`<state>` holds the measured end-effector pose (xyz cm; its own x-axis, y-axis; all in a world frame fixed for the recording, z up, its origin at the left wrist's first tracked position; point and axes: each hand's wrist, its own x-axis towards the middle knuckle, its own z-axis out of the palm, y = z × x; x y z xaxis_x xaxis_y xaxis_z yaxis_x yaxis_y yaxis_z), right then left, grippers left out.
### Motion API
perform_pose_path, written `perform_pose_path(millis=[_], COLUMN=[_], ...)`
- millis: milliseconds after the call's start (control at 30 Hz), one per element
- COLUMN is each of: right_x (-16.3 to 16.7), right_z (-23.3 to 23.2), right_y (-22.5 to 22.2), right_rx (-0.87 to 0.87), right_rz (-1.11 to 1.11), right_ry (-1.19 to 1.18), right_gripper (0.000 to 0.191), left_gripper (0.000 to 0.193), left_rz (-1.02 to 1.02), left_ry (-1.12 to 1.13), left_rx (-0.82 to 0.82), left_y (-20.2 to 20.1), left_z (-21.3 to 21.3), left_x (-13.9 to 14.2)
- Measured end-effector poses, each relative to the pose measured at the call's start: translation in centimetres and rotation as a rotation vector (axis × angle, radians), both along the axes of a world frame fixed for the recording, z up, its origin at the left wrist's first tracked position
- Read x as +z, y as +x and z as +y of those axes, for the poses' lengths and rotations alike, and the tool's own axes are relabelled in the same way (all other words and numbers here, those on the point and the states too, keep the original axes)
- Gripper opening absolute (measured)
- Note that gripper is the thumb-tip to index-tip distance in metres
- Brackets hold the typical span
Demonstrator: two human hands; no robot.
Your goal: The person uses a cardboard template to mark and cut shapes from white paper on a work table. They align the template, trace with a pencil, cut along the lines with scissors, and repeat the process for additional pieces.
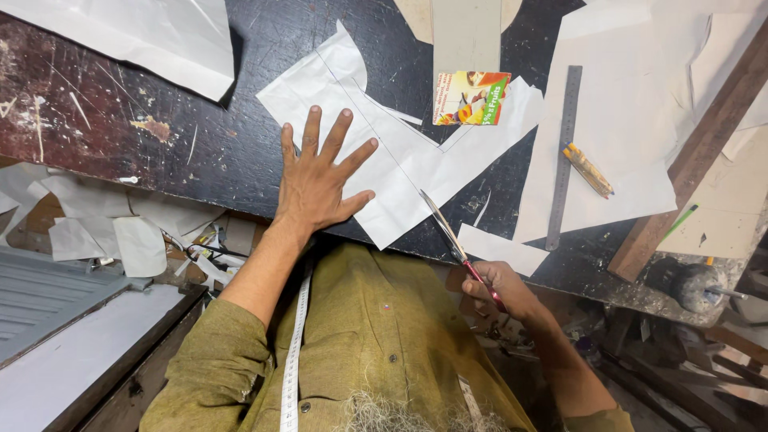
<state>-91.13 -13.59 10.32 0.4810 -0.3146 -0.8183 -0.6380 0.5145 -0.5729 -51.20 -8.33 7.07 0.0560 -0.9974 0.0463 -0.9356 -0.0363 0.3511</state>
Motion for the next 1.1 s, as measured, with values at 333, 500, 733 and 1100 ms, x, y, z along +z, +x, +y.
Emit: perform_pose_path(millis=[333, 500, 733, 1100], right_x=[-0.3, -0.2, 0.4, 0.5], right_z=[-1.2, -1.5, -1.4, -2.2], right_y=[1.0, 1.0, 1.5, 6.2], right_rx=[0.124, 0.158, 0.227, 0.176], right_rz=[0.009, 0.035, 0.144, 0.157], right_ry=[-0.177, -0.212, -0.23, -0.321], right_gripper=[0.041, 0.041, 0.045, 0.049], left_gripper=[0.078, 0.078, 0.078, 0.087], left_rz=[-0.033, -0.039, -0.024, 0.0], left_ry=[0.01, -0.007, 0.008, 0.007], left_rx=[-0.002, 0.0, 0.003, 0.028], left_y=[-0.1, -0.3, -0.3, -0.1], left_z=[0.3, 0.3, 0.1, 0.2], left_x=[-0.5, -0.5, -0.2, -0.9])
